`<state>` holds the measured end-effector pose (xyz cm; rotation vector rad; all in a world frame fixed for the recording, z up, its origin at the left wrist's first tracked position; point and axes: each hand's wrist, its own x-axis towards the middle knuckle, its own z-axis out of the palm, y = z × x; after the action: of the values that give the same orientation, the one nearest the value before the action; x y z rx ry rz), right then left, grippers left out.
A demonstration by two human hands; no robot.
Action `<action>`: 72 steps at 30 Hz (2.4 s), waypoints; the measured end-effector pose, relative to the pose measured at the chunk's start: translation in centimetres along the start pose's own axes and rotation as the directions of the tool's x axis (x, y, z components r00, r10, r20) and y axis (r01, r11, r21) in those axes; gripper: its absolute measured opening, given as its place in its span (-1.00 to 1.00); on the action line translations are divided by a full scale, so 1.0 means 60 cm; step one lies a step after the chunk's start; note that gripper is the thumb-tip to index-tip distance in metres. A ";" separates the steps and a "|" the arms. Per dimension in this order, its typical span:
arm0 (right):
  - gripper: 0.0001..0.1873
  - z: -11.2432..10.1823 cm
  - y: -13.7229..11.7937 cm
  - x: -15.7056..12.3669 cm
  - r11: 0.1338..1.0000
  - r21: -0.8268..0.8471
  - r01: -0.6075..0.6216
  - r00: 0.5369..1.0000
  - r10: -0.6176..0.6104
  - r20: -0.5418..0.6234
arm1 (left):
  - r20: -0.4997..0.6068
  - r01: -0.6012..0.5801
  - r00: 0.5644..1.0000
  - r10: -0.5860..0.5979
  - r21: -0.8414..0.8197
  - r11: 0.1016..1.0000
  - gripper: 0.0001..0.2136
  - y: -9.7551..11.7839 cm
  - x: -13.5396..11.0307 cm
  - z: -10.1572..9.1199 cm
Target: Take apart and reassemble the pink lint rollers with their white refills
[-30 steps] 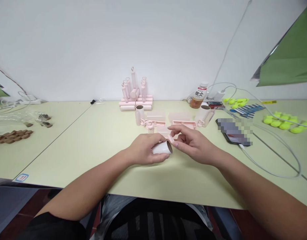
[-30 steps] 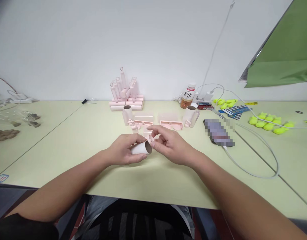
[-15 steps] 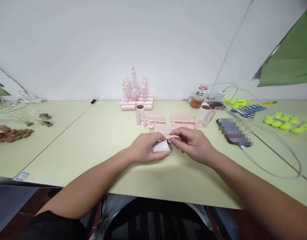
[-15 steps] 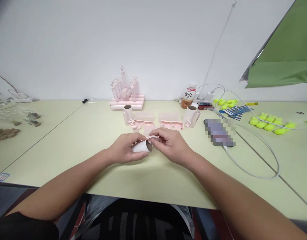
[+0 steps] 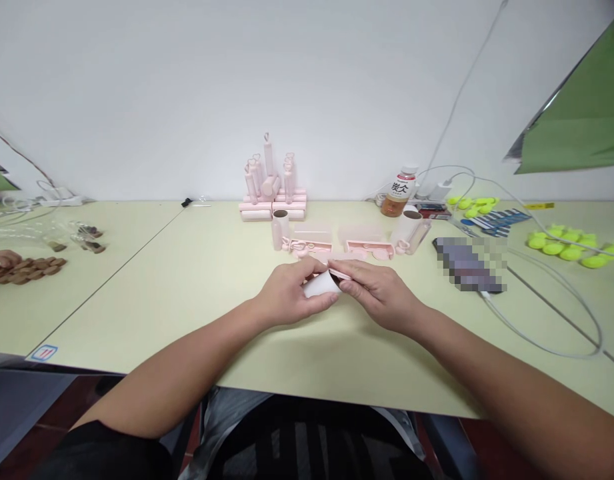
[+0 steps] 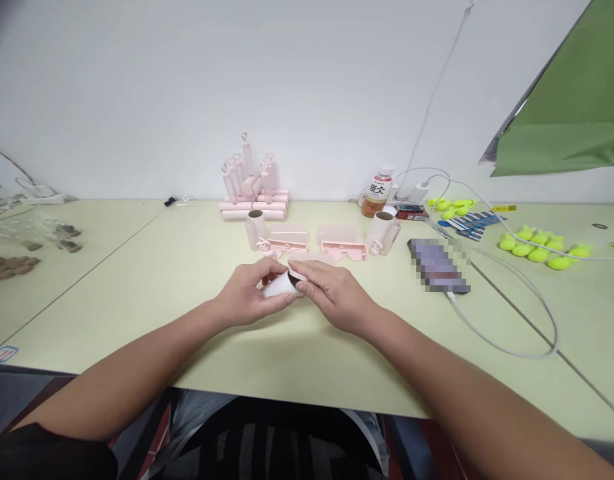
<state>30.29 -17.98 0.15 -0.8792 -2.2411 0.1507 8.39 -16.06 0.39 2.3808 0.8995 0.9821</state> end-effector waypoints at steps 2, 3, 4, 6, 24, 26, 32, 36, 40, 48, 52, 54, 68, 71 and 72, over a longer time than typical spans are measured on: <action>-0.58 0.000 0.000 0.000 1.000 0.029 -0.009 1.000 0.008 0.028 | -0.010 -0.004 1.000 0.004 -0.010 1.000 -0.70 0.000 0.000 0.001; -0.56 0.000 0.000 0.000 0.999 0.048 -0.016 0.999 0.014 0.044 | -0.014 -0.007 1.000 0.007 -0.015 1.000 -0.70 0.000 0.000 0.001; -0.56 -0.001 -0.001 0.000 0.997 0.067 -0.024 0.998 0.021 0.057 | -0.016 -0.009 1.000 0.009 -0.018 1.000 -0.70 -0.001 0.001 0.001; -0.56 -0.001 -0.003 0.001 0.992 0.113 -0.048 0.996 0.039 0.074 | -0.014 -0.011 1.000 0.011 -0.017 1.000 -0.70 -0.001 0.001 0.001; -0.21 0.012 0.008 -0.005 0.735 0.573 -0.363 0.929 0.330 0.165 | -0.108 -0.108 0.989 0.097 -0.103 0.989 -0.71 -0.003 -0.001 0.001; -0.28 0.010 0.004 -0.005 0.768 0.548 -0.333 0.936 0.338 0.094 | -0.161 -0.126 0.981 0.107 -0.108 0.986 -0.71 -0.006 -0.001 0.002; -0.39 0.011 -0.014 -0.007 0.810 0.569 -0.139 0.948 0.276 -0.160 | -0.218 -0.149 0.970 0.106 -0.192 0.970 -0.48 -0.013 -0.001 0.007; -0.45 0.009 -0.017 -0.010 0.858 0.475 -0.198 0.980 0.167 0.106 | -0.237 -0.178 0.962 0.134 -0.175 0.968 -0.47 -0.018 -0.002 0.008; -0.58 0.004 -0.016 -0.006 0.872 0.437 -0.219 0.967 0.252 -0.019 | -0.286 -0.222 0.942 0.174 -0.145 0.964 -0.55 -0.018 0.001 -0.001; -0.75 0.004 -0.020 0.009 0.940 -0.042 -0.338 0.864 0.327 0.382 | -0.421 -0.133 0.905 0.065 -0.134 0.982 -0.71 -0.019 0.007 -0.019; -0.76 0.012 -0.011 0.003 0.924 -0.174 -0.340 0.777 0.380 0.502 | -0.452 -0.100 0.891 -0.027 -0.253 0.962 -0.68 -0.017 0.007 -0.017; -0.80 0.014 -0.007 0.000 0.916 -0.193 -0.351 0.761 0.400 0.511 | -0.446 -0.125 0.894 -0.044 -0.342 0.931 -0.67 -0.013 0.009 -0.019; -0.92 0.018 -0.022 0.005 0.902 -0.269 -0.339 0.769 0.430 0.474 | -0.505 -0.106 0.857 -0.108 -0.376 0.920 -0.62 -0.010 0.016 -0.026; -0.94 0.019 -0.022 0.002 0.911 -0.241 -0.336 0.788 0.412 0.457 | -0.525 -0.125 0.846 -0.091 -0.361 0.924 -0.65 -0.011 0.017 -0.025; -0.92 0.019 -0.023 0.001 0.915 -0.231 -0.331 0.787 0.403 0.467 | -0.518 -0.133 0.850 -0.093 -0.382 0.914 -0.67 -0.012 0.017 -0.023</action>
<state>28.77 -18.81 -0.17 -1.4972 -2.5490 0.4629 7.61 -14.67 1.39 1.7908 0.7448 1.7004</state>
